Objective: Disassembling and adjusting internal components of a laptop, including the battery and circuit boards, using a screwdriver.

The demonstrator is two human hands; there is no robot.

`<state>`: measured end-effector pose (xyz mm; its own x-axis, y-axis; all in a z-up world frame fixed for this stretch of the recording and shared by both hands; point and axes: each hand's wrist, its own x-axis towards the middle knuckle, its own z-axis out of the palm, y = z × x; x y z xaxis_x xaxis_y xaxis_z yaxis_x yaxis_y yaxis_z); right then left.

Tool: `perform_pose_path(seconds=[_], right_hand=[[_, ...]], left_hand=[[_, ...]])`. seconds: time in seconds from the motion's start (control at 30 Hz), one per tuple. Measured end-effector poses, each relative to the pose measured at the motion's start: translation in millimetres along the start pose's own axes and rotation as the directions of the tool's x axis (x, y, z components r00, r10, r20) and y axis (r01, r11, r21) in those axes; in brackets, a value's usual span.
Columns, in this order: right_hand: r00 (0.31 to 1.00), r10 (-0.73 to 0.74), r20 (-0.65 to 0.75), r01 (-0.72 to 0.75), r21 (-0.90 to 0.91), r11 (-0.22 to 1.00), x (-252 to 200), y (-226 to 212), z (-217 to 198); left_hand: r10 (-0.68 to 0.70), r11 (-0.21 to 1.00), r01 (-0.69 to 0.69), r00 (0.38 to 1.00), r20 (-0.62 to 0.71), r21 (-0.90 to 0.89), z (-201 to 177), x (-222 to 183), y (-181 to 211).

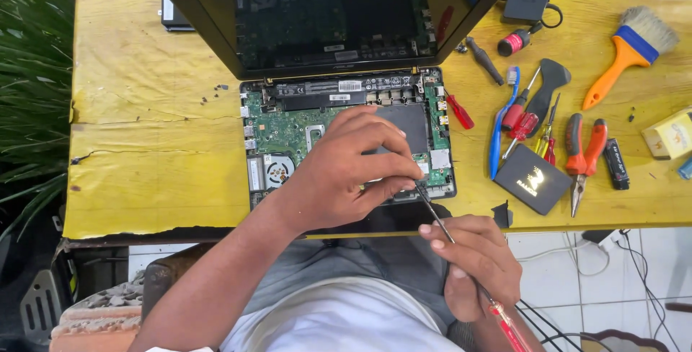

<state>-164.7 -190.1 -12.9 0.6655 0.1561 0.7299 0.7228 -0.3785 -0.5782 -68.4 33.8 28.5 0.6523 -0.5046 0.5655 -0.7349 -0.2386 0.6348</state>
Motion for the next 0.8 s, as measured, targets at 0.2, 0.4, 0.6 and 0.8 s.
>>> perform_pose_path(seconds=[0.2,0.4,0.6,0.8], right_hand=[[0.997,0.044,0.064,-0.049,0.072,0.996,3,-3,-2],[0.969,0.246,-0.034,-0.225,0.303,0.926,-11,2,8],[0.918,0.383,-0.102,-0.347,0.261,0.901,-18,1,9],[0.953,0.242,-0.180,-0.237,0.049,0.970,-26,30,-9]], left_hand=[[-0.036,0.996,0.035,0.999,-0.010,-0.087,1,-10,-3],[-0.026,0.999,0.025,0.999,-0.044,-0.043,-2,-16,1],[-0.082,0.996,0.084,0.993,-0.085,0.026,-4,-46,0],[-0.248,0.818,0.389,0.903,-0.351,0.424,-71,-105,-30]])
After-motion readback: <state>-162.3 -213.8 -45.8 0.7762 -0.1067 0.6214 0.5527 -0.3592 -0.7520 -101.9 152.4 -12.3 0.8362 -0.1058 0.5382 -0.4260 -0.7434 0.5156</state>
